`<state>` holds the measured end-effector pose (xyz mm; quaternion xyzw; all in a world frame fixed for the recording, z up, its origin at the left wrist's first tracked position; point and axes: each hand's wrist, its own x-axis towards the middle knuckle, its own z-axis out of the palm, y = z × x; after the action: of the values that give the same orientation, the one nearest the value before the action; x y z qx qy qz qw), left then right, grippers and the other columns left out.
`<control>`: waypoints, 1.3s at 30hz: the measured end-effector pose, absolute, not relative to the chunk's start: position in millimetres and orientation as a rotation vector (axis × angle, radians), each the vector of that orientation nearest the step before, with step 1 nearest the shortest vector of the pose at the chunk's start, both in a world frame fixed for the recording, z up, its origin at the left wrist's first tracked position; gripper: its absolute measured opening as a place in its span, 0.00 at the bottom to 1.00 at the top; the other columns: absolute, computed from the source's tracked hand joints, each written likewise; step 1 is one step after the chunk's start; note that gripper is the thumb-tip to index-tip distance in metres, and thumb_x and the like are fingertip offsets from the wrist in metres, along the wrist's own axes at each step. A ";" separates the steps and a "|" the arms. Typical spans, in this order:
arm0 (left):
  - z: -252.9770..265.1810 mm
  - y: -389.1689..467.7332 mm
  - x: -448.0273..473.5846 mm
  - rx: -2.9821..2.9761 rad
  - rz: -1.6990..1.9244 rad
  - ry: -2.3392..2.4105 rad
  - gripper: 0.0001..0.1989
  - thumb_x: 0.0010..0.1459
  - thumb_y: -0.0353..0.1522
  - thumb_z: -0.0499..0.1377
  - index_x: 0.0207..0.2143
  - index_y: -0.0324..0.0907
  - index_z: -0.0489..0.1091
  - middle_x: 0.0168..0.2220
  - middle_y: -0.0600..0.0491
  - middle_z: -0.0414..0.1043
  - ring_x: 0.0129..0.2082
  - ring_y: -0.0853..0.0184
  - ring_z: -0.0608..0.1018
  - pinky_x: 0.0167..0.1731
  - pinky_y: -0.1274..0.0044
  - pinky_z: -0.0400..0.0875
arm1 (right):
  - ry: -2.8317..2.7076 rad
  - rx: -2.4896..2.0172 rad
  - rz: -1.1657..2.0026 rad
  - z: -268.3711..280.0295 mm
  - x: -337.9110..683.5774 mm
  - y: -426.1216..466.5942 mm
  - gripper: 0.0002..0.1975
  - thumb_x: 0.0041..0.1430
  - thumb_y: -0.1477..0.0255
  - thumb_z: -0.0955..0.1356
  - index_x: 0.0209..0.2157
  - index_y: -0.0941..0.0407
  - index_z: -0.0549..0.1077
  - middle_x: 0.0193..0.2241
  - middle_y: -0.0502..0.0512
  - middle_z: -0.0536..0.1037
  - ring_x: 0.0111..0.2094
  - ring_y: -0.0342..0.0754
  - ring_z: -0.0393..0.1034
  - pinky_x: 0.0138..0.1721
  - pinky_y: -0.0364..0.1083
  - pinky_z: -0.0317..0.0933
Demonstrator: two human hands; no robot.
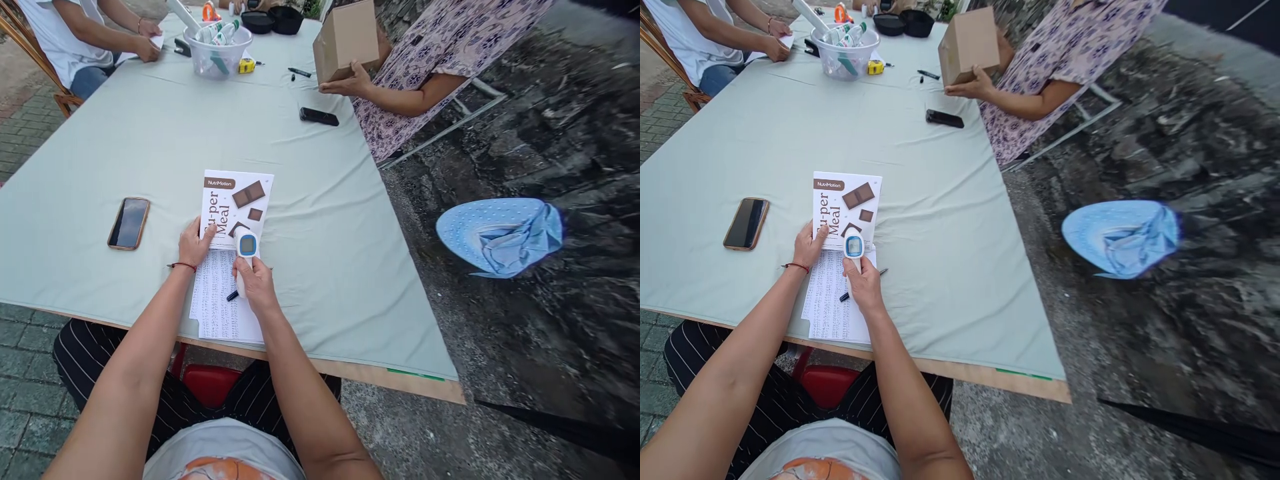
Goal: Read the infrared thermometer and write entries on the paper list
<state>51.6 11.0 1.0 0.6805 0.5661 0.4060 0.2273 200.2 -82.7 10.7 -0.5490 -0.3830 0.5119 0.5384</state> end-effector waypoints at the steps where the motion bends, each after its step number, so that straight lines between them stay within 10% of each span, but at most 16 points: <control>1: 1.3 10.9 51.6 1.874 1.116 1.560 0.21 0.62 0.47 0.49 0.46 0.43 0.70 0.43 0.47 0.75 0.44 0.59 0.76 0.43 0.69 0.68 | -0.912 -1.308 1.215 10.4 199.7 -82.8 0.20 0.49 0.51 0.69 0.27 0.56 0.70 0.22 0.49 0.71 0.24 0.43 0.63 0.28 0.43 0.59; 39: 2.3 10.8 50.4 1.853 1.143 1.524 0.21 0.61 0.48 0.52 0.48 0.43 0.69 0.45 0.48 0.75 0.45 0.58 0.76 0.44 0.69 0.69 | -0.845 -1.240 1.275 38.6 207.8 -100.7 0.15 0.46 0.58 0.71 0.27 0.55 0.69 0.23 0.47 0.69 0.25 0.42 0.59 0.29 0.44 0.56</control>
<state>50.4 10.8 2.3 0.6770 0.5568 0.4175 0.2395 207.8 -100.7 38.6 -0.5245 -0.3573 0.5396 0.5533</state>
